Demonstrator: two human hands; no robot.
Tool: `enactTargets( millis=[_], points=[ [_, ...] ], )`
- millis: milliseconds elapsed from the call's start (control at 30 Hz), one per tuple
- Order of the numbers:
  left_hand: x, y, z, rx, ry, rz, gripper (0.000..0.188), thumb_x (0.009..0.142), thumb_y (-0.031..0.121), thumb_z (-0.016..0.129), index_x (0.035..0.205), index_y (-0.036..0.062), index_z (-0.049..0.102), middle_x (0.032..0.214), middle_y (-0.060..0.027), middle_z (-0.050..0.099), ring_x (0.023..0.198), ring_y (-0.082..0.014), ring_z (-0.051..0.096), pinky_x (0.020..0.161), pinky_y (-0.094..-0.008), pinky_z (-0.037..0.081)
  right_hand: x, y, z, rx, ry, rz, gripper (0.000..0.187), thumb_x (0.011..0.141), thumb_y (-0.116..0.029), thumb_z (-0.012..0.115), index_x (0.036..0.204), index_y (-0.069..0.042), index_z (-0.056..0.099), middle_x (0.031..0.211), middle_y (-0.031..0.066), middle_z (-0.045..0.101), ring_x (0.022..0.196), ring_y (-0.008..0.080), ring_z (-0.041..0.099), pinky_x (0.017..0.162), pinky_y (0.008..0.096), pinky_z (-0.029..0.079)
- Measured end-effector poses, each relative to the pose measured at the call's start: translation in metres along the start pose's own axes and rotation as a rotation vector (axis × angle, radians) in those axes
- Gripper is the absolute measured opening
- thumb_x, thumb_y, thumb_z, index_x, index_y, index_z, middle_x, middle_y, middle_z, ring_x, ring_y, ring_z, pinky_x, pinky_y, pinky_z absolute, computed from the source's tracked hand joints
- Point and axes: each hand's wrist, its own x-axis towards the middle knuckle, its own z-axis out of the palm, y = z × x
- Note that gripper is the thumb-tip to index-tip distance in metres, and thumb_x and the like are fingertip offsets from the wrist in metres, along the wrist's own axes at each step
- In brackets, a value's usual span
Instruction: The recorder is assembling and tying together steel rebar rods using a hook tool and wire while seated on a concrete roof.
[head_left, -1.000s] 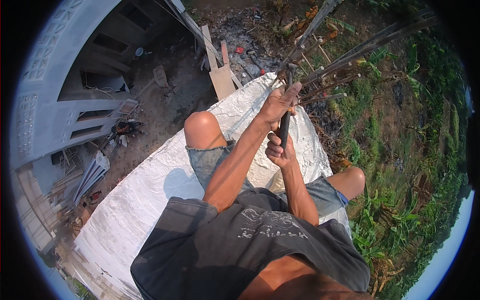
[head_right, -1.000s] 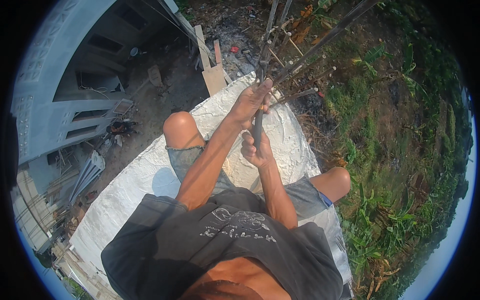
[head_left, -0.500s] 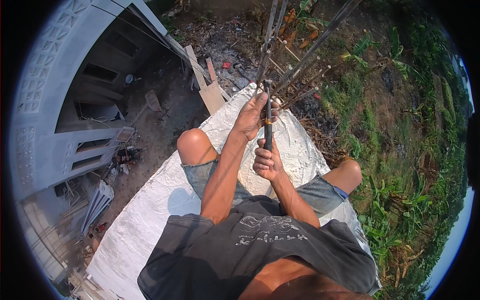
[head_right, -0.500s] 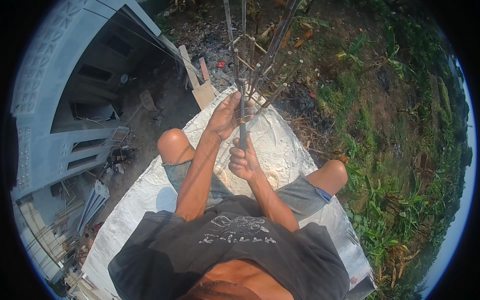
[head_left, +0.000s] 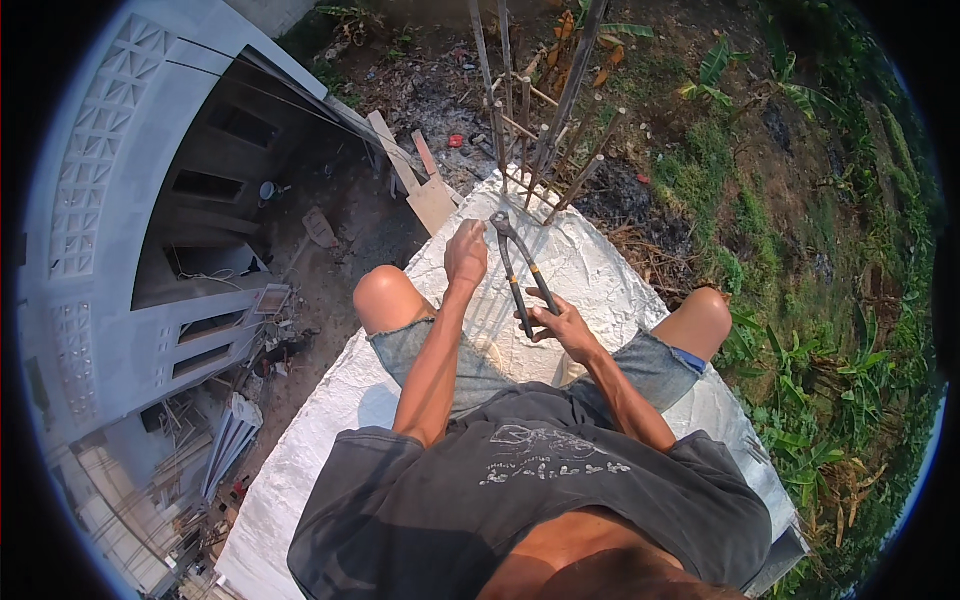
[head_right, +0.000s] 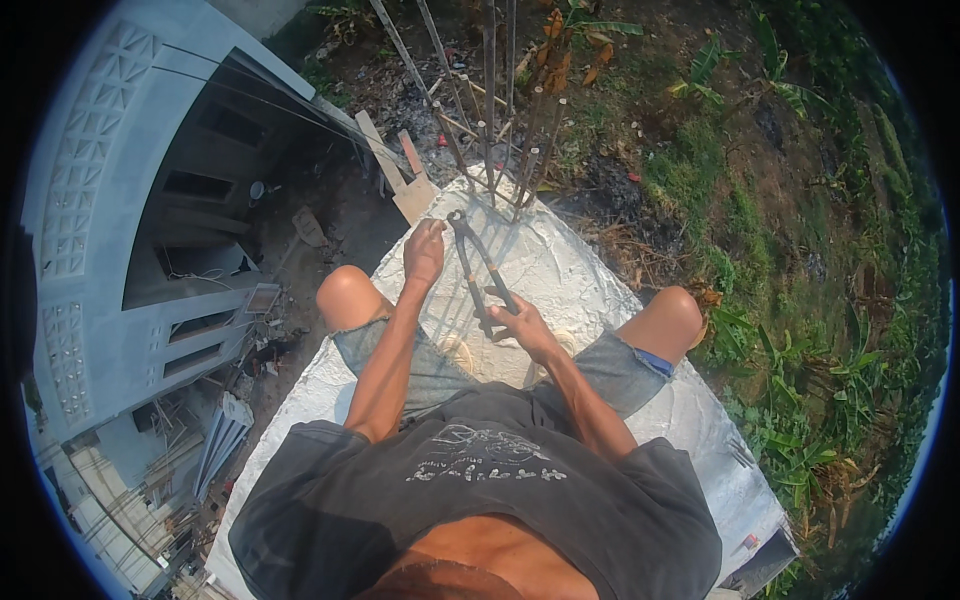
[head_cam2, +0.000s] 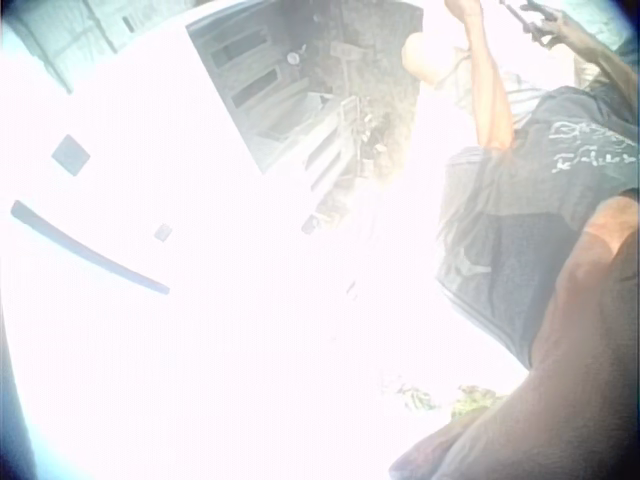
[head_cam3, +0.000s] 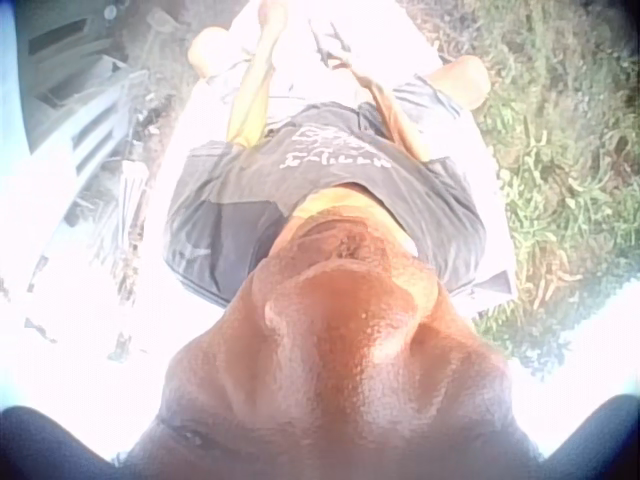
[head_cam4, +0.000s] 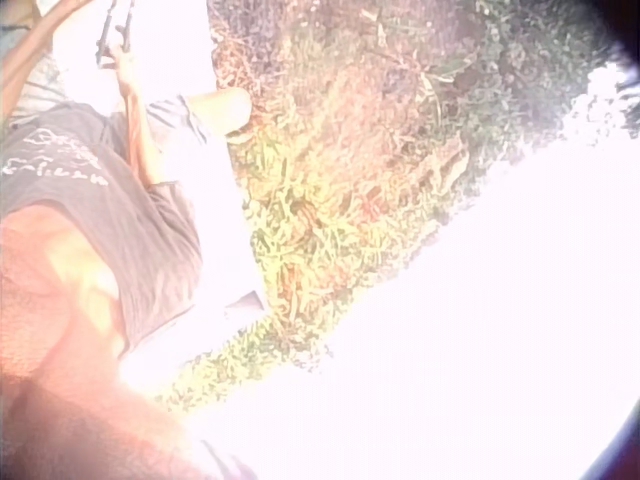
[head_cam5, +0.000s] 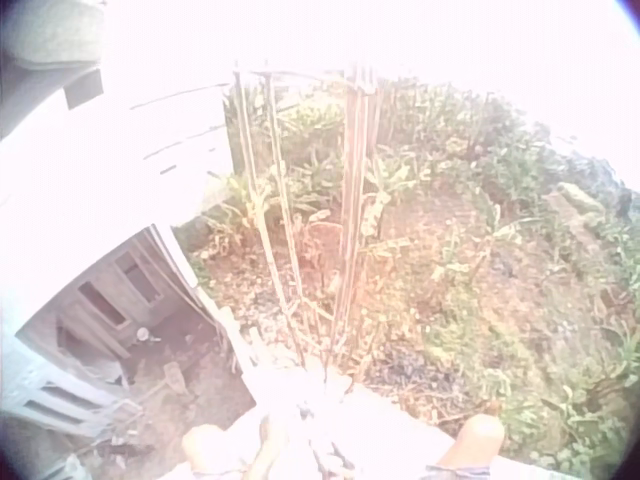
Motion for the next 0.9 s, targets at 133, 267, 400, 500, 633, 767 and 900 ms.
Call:
enactTargets(
  millis=[133,267,400,500,633,767,900],
  points=[
    [0.003,-0.039,0.024,0.233,-0.089,0.088,0.029,0.096,0.03,0.044,0.102,0.0095,0.063,0.098,-0.0216,0.065,0.094,-0.0447,0.059,0.079,-0.0513,0.046,0.01,0.045,-0.007,0.708,-0.18,0.177,0.057,0.094,-0.026,0.061,0.144,-0.018,0.034,0.131,0.0192,0.055,0.111,0.0287,0.061,0.082,0.0395,0.055],
    [0.0,-0.05,0.027,0.128,0.083,-0.082,0.03,0.095,0.028,0.044,0.098,0.0065,0.064,0.102,-0.0211,0.066,0.097,-0.0421,0.061,0.083,-0.0485,0.046,0.017,0.071,0.005,0.936,-0.172,0.168,0.051,0.094,-0.017,0.059,0.139,-0.012,0.035,0.135,0.0199,0.048,0.115,0.0276,0.055,0.091,0.0414,0.049],
    [0.02,-0.061,0.01,-0.668,0.215,-0.402,0.03,0.097,0.025,0.044,0.107,0.0008,0.058,0.064,-0.0022,0.05,0.057,-0.0131,0.049,0.056,-0.0302,0.042,0.019,0.092,-0.015,0.453,0.323,0.266,0.042,0.093,-0.008,0.054,0.133,-0.008,0.04,0.117,0.0196,0.059,0.099,0.0255,0.062,0.081,0.0384,0.052],
    [0.021,-0.005,-0.003,-0.865,0.164,-0.342,0.03,0.099,0.026,0.045,0.112,0.0004,0.054,0.062,0.005,0.039,0.053,-0.0056,0.037,0.049,-0.0234,0.034,0.025,0.123,-0.029,0.0,0.498,0.449,0.033,0.094,-0.006,0.05,0.127,-0.009,0.049,0.109,0.0135,0.064,0.087,0.0214,0.066,0.073,0.0339,0.054],
    [0.006,0.022,0.006,-1.133,0.083,-0.322,0.028,0.1,0.031,0.05,0.113,0.0071,0.054,0.075,0.0015,0.057,0.063,-0.0049,0.045,0.058,-0.0215,0.038,0.02,0.13,-0.018,-0.588,0.501,0.439,0.045,0.088,-0.014,0.062,0.13,-0.009,0.048,0.119,0.0183,0.058,0.104,0.0292,0.059,0.085,0.0423,0.049],
    [-0.023,0.039,0.005,-0.976,-0.023,-0.229,0.027,0.1,0.032,0.05,0.115,0.0099,0.053,0.091,-0.0023,0.067,0.079,-0.0062,0.049,0.073,-0.023,0.041,0.033,0.106,-0.028,-0.869,0.678,-0.28,0.059,0.086,-0.025,0.068,0.137,-0.007,0.045,0.131,0.0195,0.051,0.116,0.0336,0.053,0.097,0.0448,0.043],
    [-0.044,0.045,0.002,-0.872,-0.081,-0.056,0.025,0.101,0.032,0.048,0.112,0.0098,0.053,0.098,-0.0044,0.067,0.088,-0.0076,0.05,0.083,-0.027,0.041,0.028,-0.035,0.018,0.149,0.134,-0.109,0.052,0.101,-0.038,0.049,0.136,0.001,0.045,0.122,0.0144,0.059,0.103,0.0173,0.059,0.084,0.0322,0.05]
  ],
)
